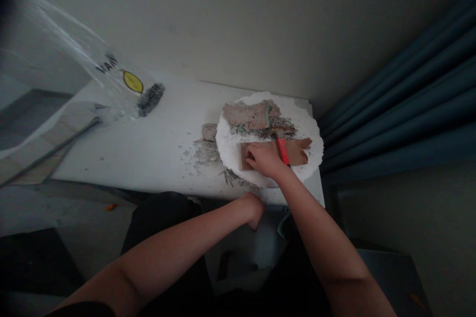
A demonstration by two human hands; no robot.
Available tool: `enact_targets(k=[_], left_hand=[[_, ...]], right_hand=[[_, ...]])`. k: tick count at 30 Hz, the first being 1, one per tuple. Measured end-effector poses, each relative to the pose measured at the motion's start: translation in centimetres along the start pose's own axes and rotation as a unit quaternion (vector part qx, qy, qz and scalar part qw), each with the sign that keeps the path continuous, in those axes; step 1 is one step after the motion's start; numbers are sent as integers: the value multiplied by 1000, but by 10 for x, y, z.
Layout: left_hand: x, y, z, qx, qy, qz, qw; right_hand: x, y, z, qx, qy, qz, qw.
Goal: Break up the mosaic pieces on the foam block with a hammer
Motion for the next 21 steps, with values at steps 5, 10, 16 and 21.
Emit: enact_targets(k=[5, 10, 16, 21], left_hand=[[-1, -3, -1, 3, 7, 10, 1000], [-1, -2, 1, -2, 27, -3, 1000], [1, 4, 2, 1, 18, -15, 1000], [3, 8, 2, 3, 19, -22, 1000]], right_hand=[[6, -5, -9, -52, -105, -35, 993], [-5, -6, -15, -36, -147, 5, 989], [-7, -8, -16, -68, -104, -7, 992], [2, -6, -18, -70, -171, -39, 982]])
Point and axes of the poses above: each hand's wrist, its own y-axis towards the middle knuckle, its own x-axis out of the palm, z = x × y, the point moved 6 cm from there along y, towards the middle knuckle, and after that the axes turned 9 degrees about -x, right-handed, at the moved point
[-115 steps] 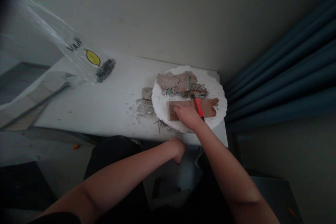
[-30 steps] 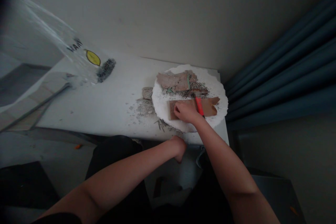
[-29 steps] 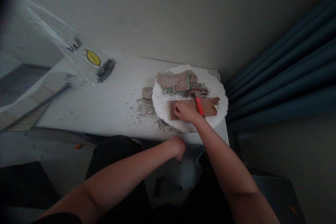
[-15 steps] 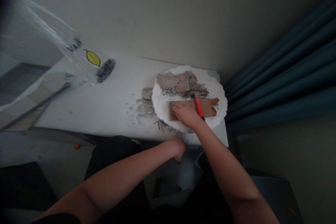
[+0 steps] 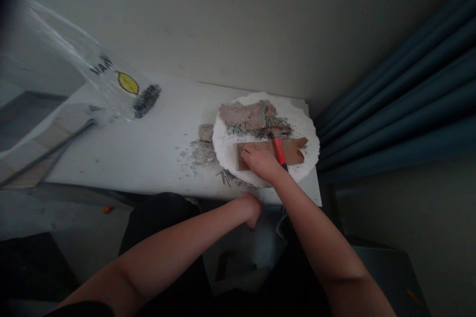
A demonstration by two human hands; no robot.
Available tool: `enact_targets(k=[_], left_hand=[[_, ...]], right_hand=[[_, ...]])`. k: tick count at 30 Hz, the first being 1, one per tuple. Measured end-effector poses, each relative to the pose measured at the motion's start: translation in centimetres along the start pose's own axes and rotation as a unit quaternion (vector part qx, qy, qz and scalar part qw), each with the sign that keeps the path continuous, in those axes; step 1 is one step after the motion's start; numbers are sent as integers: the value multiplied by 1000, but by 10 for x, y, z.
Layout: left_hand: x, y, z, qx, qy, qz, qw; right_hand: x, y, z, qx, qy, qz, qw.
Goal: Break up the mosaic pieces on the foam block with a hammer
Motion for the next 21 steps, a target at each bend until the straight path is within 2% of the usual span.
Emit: enact_targets(k=[4, 14, 21], left_hand=[[-2, -1, 1, 7, -1, 19, 1000], [2, -1, 0, 0, 10, 13, 1000], [2, 3, 0, -4, -3, -4, 1000]], right_hand=[[-4, 2, -4, 7, -23, -9, 1000], [-2, 4, -6, -13, -41, -26, 999], [-8, 5, -6, 7, -39, -21, 999]])
Point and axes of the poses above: each hand's wrist, its own y-axis towards the middle knuckle, its own x-axis out of the palm, z = x × y, the point moved 6 cm from there along y, towards the middle knuckle, and after that the axes turned 9 degrees about -x, right-handed, at the moved point
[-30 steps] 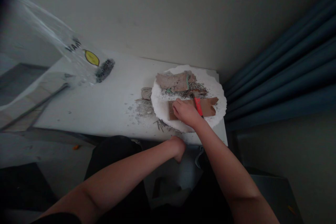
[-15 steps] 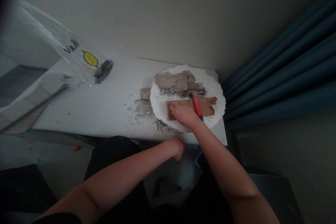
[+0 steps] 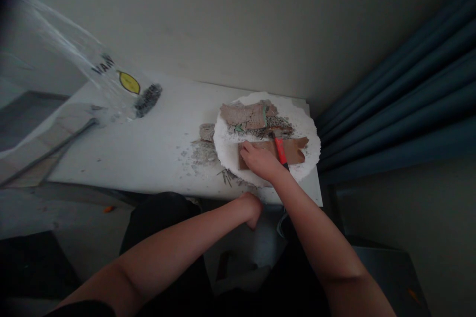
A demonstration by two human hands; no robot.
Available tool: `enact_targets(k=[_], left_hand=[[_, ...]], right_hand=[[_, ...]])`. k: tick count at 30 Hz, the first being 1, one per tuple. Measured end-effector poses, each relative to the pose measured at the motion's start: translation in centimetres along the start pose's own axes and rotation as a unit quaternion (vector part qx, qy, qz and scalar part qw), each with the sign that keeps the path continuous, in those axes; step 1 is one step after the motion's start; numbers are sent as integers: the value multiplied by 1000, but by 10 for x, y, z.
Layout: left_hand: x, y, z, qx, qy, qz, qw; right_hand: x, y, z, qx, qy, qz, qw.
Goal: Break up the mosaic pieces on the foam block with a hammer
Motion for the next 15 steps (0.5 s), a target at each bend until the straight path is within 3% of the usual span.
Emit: enact_targets(k=[15], left_hand=[[-3, -10, 0, 9, 4, 9, 1000]], right_hand=[[-6, -3, 3, -3, -4, 26, 1000]])
Point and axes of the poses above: each hand's wrist, its own y-axis towards the middle knuckle, its own x-axis out of the palm, z = x × y, the point moved 6 cm from there along y, towards the middle knuckle, and after that the axes turned 9 degrees about -x, right-handed, at the moved point
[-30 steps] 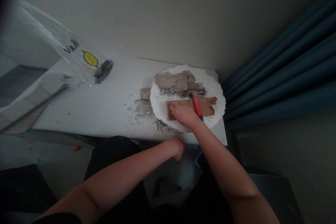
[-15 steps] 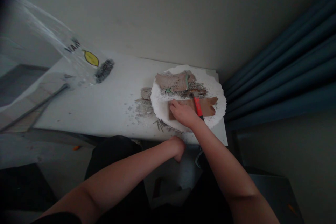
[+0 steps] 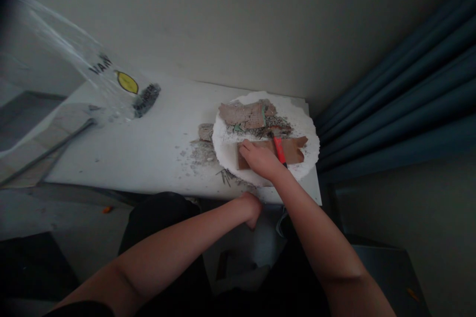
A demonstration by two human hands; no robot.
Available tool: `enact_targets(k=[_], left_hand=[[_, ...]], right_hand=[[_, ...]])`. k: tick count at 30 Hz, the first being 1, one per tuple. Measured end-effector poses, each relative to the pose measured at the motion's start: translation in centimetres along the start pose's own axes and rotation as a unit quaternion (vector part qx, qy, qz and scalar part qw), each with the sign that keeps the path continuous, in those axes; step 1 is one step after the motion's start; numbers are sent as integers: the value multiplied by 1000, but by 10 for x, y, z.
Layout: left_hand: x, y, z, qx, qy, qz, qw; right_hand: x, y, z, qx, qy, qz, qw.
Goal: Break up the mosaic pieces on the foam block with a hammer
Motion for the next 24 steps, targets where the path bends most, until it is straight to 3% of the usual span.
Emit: enact_targets(k=[10, 19, 21, 24], left_hand=[[3, 12, -1, -27, -44, 19, 998], [2, 7, 2, -11, 4, 1, 1000], [2, 8, 3, -9, 6, 3, 1000], [3, 9, 3, -5, -1, 6, 1000]], right_hand=[[-4, -9, 7, 22, 48, 14, 999], [-5, -8, 8, 27, 81, 43, 995], [-9, -9, 12, 43, 105, 69, 991], [-22, -12, 20, 65, 177, 158, 969]])
Point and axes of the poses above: each hand's wrist, its own y-axis towards the middle knuckle, its own x-axis out of the palm, z = x × y, the point moved 6 cm from there along y, towards the middle knuckle, and after that the axes turned 9 degrees about -x, right-handed, at the moved point
